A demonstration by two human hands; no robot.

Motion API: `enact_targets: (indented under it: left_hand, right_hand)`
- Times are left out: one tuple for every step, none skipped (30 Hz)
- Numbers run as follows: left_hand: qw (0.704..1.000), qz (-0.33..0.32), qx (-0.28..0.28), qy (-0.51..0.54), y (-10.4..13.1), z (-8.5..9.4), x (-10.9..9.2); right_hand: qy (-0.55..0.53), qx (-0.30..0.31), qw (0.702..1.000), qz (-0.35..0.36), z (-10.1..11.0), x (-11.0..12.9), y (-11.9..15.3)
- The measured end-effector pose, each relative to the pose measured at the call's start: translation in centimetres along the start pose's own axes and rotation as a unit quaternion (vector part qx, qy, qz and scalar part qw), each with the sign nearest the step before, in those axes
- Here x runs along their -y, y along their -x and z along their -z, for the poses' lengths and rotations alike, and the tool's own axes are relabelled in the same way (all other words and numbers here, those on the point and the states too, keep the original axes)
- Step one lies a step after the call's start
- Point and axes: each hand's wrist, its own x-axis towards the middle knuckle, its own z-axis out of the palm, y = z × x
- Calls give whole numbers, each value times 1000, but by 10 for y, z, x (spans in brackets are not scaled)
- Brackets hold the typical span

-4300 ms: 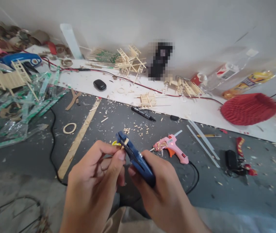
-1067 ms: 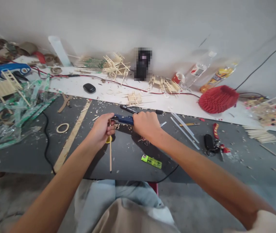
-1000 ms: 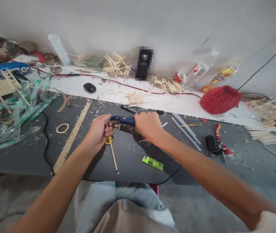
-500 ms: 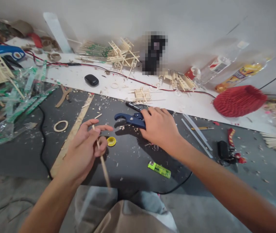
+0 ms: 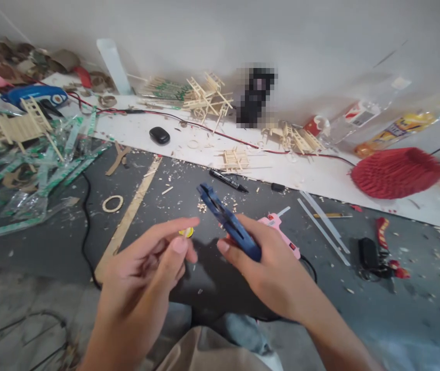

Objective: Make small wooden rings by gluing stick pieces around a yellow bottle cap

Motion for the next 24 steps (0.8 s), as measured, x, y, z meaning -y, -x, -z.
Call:
enact_targets:
  left_hand:
    - [1000,-5,5,-10,3,0,-1]
    - [1000,-11,6,-22,5,0,-2]
    - [999,-17,1,-35,7,0,-3]
    - [999,-22,-6,-47,9,0,-5]
    - [998,-28,-15,-59,11,-1,-7]
    - [997,-30,-23,-69,13,-3,-8]
    - [996,-33,-29,-74,15,-4,-10]
    - [996,-36,-36,-77,17,-6,-11]
    - [996,-38,-42,-76,19,-7,-12]
    - [995,-39,-47,-72,22,-9,-13]
    - [996,-38,-50,-69,24,-10,-14]
    - [996,-39,-54,-66,27,-12,-14]
    - [995,-44,-57,-62,30,-13,-15]
    - [995,-50,-61,-59,34,-14,-15]
    - [994,-63,-65,-58,39,-15,-15]
    - [993,-79,-71,-60,44,-15,-15]
    - [990,-96,-77,-66,50,-15,-15]
    - [987,-115,-86,-77,56,-15,-15]
    - [982,-132,-96,-94,62,-15,-15]
    - [976,-149,-111,-115,69,-15,-14]
    - [969,-163,-128,-135,75,-16,-14]
    - [962,-172,-144,-153,82,-16,-14]
    - [957,-177,-159,-166,88,-17,-14]
    - [953,-177,-170,-176,94,-18,-14]
  right_hand:
    - [-12,6,1000,-4,-4,-1,3]
    - [-25,12,1000,-7,-7,-2,7]
    - [-38,19,999,-7,-10,-4,10]
    - [-51,27,998,-6,-12,-6,14]
    - [-63,34,997,-5,-14,-8,17]
    - [-73,40,997,-2,-16,-9,21]
    - [-81,44,996,4,-18,-10,25]
    - [-88,48,995,11,-19,-11,28]
    - [-94,51,994,19,-20,-11,31]
    - [-98,54,993,25,-21,-10,35]
    - [-98,55,993,30,-22,-9,38]
    - [-95,55,993,33,-22,-7,42]
    - [-90,54,994,33,-23,-6,46]
    - [-82,52,995,31,-23,-4,50]
    - [-73,50,996,29,-24,-3,55]
    - [-62,45,997,27,-25,-2,60]
    - [-47,37,998,27,-27,-2,66]
    - [-27,23,999,29,-29,-3,72]
    - [-3,3,999,32,-31,-4,78]
    - [22,-22,999,39,-33,-7,85]
    - [44,-47,997,49,-36,-9,91]
    - [63,-69,994,61,-40,-12,97]
    - [77,-88,990,74,-43,-15,103]
    - [88,-105,987,88,-46,-18,108]
